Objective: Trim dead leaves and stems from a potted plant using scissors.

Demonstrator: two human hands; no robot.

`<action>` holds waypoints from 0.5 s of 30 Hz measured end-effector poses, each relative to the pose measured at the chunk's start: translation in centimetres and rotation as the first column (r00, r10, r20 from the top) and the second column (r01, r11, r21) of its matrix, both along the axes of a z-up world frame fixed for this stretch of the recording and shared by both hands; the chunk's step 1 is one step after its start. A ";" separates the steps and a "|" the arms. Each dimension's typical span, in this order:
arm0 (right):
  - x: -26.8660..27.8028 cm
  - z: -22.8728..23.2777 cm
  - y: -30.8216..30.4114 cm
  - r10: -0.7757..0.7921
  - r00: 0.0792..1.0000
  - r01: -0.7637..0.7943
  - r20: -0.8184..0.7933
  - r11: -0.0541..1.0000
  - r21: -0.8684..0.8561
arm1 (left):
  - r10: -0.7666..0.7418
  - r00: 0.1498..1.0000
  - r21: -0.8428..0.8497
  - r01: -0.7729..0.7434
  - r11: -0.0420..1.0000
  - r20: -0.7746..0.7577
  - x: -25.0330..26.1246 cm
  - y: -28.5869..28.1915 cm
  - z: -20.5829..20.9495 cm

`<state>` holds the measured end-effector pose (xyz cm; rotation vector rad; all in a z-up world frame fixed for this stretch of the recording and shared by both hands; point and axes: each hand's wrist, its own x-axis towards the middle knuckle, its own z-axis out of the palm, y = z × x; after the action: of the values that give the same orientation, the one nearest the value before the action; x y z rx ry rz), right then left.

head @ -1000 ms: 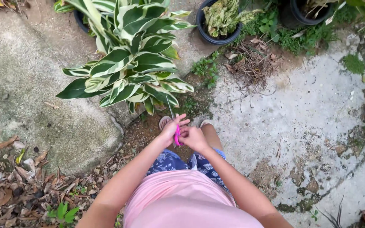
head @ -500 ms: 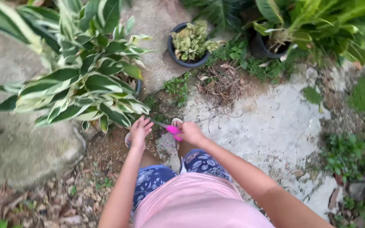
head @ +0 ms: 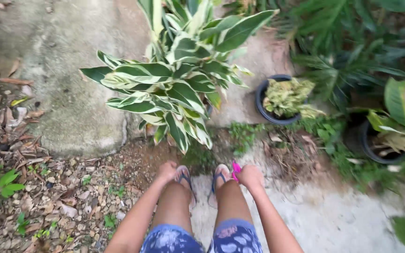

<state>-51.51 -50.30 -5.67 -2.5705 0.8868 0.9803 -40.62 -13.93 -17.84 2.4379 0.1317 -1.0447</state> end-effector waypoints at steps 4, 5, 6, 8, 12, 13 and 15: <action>4.5 -6.4 0.9 -0.104 0.994 0.105 0.041 0.994 -0.029 | -0.182 0.982 -0.006 0.182 0.983 -0.057 0.0 -1.2 -9.4; 5.8 -7.8 0.8 -0.141 0.987 0.142 0.077 0.990 -0.008 | -0.249 0.967 -0.063 0.246 0.967 -0.045 0.2 -2.2 -12.2; 6.9 -9.2 0.7 -0.178 0.978 0.178 0.112 0.984 0.014 | -0.315 0.949 -0.119 0.310 0.943 -0.027 0.3 -3.2 -15.1; 9.9 -15.2 0.3 -0.159 0.963 0.150 0.216 0.987 0.057 | -0.343 0.936 -0.156 0.351 0.923 0.076 2.1 -5.4 -19.8; 13.7 -23.7 -0.4 -0.135 0.872 0.095 0.471 0.990 0.108 | -0.398 0.793 -0.128 0.503 0.855 0.461 4.3 -11.3 -25.6; 14.2 -26.6 -1.4 -0.133 0.869 0.096 0.477 0.990 0.102 | -0.396 0.790 -0.131 0.505 0.853 0.469 5.4 -12.6 -27.3; 15.2 -32.0 -3.2 -0.053 0.788 0.033 0.614 0.998 0.044 | -0.263 0.804 -0.324 0.482 0.814 0.534 7.6 -14.8 -30.1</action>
<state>-36.34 -53.50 -37.71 -2.5593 0.7172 0.0913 -33.00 -28.71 -47.91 2.2371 -0.7234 -0.5113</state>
